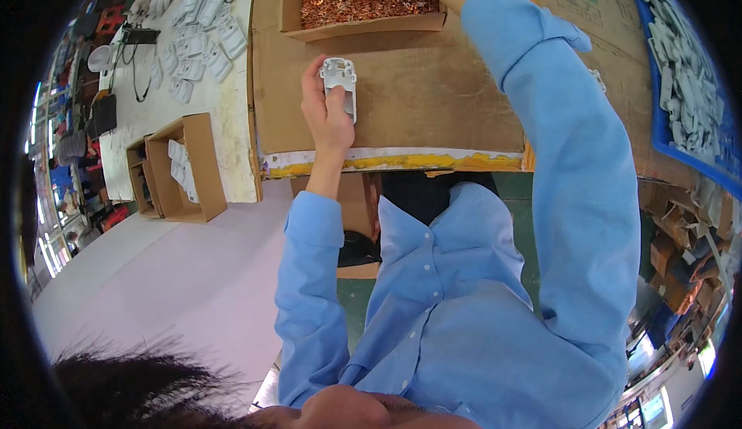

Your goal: Manually inserting small metal pins into plastic electronic component housings on an assembly line.

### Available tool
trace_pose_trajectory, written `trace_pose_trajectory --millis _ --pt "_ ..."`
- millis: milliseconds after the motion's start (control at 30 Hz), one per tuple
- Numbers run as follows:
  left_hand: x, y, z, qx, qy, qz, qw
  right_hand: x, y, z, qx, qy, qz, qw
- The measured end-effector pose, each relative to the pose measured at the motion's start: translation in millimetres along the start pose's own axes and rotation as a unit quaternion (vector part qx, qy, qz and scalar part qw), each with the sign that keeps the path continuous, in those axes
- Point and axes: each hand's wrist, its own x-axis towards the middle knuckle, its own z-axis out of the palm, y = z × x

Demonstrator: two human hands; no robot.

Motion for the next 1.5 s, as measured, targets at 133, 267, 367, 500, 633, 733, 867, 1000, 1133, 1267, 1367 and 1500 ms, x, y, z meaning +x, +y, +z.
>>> trace_pose_trajectory --millis 133,267,367,500,633,733,867,1000,1133,1267,1367,1500 --pt "0 6 2 0.013 0.002 -0.005 1.000 4 -1 14 0.069 0.005 -0.025 0.997" --pt "-1 10 1 0.011 0.005 -0.010 1.000 9 -8 27 0.004 -0.010 -0.001 1.000" --pt "-1 8 0 0.018 0.004 -0.004 1.000 9 -9 25 -0.005 0.010 0.001 1.000" --pt "0 5 0 0.030 0.007 0.015 0.999 8 -7 23 -0.012 0.011 0.026 1.000" --pt "0 5 1 0.031 0.001 0.016 0.999 5 -8 20 -0.016 0.013 0.037 0.999" --pt "1 5 0 0.036 0.001 0.014 0.999 7 -11 19 -0.008 0.006 0.042 0.999" --pt "0 4 -1 0.045 0.016 0.012 0.999 11 -16 17 -0.007 -0.003 0.033 0.999" --pt "1 10 2 0.055 0.007 0.016 0.998 6 -10 12 -0.005 -0.012 0.044 0.999" --pt "2 10 3 0.061 0.000 0.017 0.998 5 0 -6 0.155 -0.019 0.113 0.981" --pt "2 6 2 0.086 0.009 0.045 0.995 -30 -6 -35 0.540 0.042 0.168 0.824" --pt "3 7 0 0.106 0.009 0.064 0.992 -76 -15 -80 0.669 -0.033 0.182 0.719" --pt "2 5 3 0.096 0.020 0.059 0.993 -144 -18 -82 0.772 -0.030 0.164 0.613"
